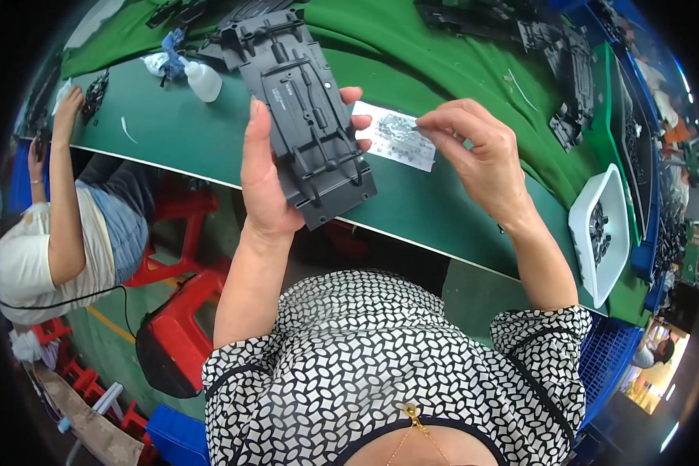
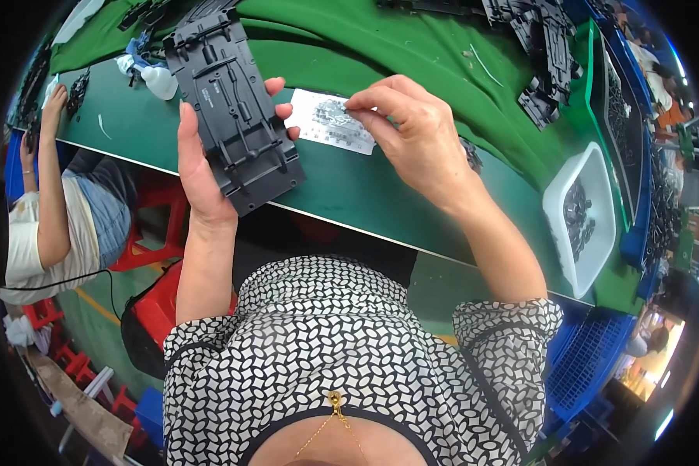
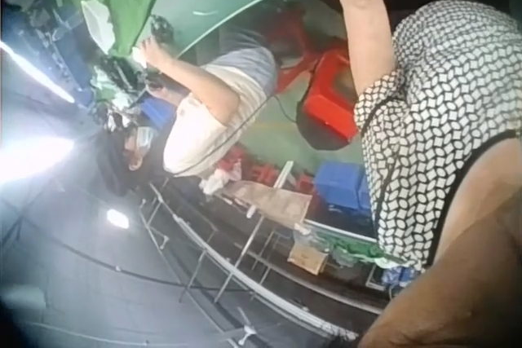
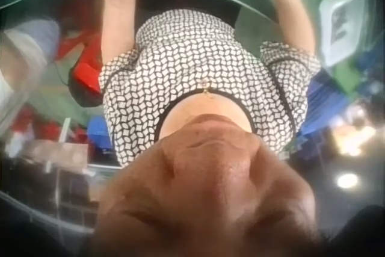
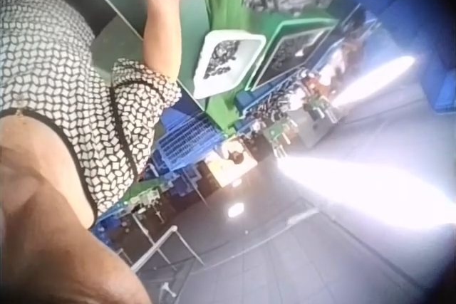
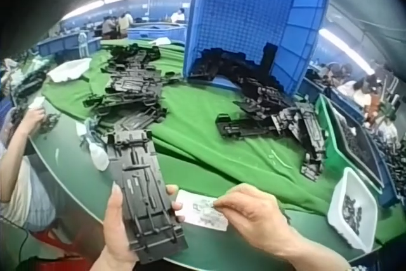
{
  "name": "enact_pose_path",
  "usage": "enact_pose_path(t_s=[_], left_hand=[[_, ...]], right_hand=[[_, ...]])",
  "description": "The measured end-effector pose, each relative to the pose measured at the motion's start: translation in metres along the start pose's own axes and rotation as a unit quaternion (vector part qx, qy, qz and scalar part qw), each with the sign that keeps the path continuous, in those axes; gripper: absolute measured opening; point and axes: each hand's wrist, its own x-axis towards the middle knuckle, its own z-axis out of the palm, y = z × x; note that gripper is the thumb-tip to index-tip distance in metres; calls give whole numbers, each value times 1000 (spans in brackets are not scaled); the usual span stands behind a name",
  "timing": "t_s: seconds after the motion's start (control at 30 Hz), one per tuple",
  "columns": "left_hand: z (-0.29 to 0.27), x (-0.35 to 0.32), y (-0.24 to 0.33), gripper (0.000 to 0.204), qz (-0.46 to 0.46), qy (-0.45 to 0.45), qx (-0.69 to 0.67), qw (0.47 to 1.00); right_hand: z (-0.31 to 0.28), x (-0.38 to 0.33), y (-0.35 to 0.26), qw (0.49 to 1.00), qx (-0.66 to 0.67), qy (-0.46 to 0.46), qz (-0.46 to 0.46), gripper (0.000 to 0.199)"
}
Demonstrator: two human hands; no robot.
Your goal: Assemble small plastic components into a larger toy chassis on a factory production line.
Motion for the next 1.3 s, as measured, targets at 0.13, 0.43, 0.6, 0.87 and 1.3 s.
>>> enact_pose_path(t_s=[0.13, 0.43, 0.6, 0.87, 1.3], left_hand=[[4, 0, 0, 69, 2, 9, 7, 1000], [6, 0, 2, 70, 0, -5, -9, 1000], [8, -1, 2, 69, 1, -9, -7, 1000], [11, -1, 3, 68, 7, -6, 4, 1000], [12, 0, 4, 68, 5, 7, 21, 1000]], right_hand=[[2, 5, 0, 999, -34, -21, -31, 10], [7, 14, -4, 991, -111, -58, -52, 8], [6, 16, -6, 991, -107, -50, -58, 9], [2, 15, -7, 995, -89, -54, -7, 10], [5, 4, 10, 994, -104, -23, 1, 11]])
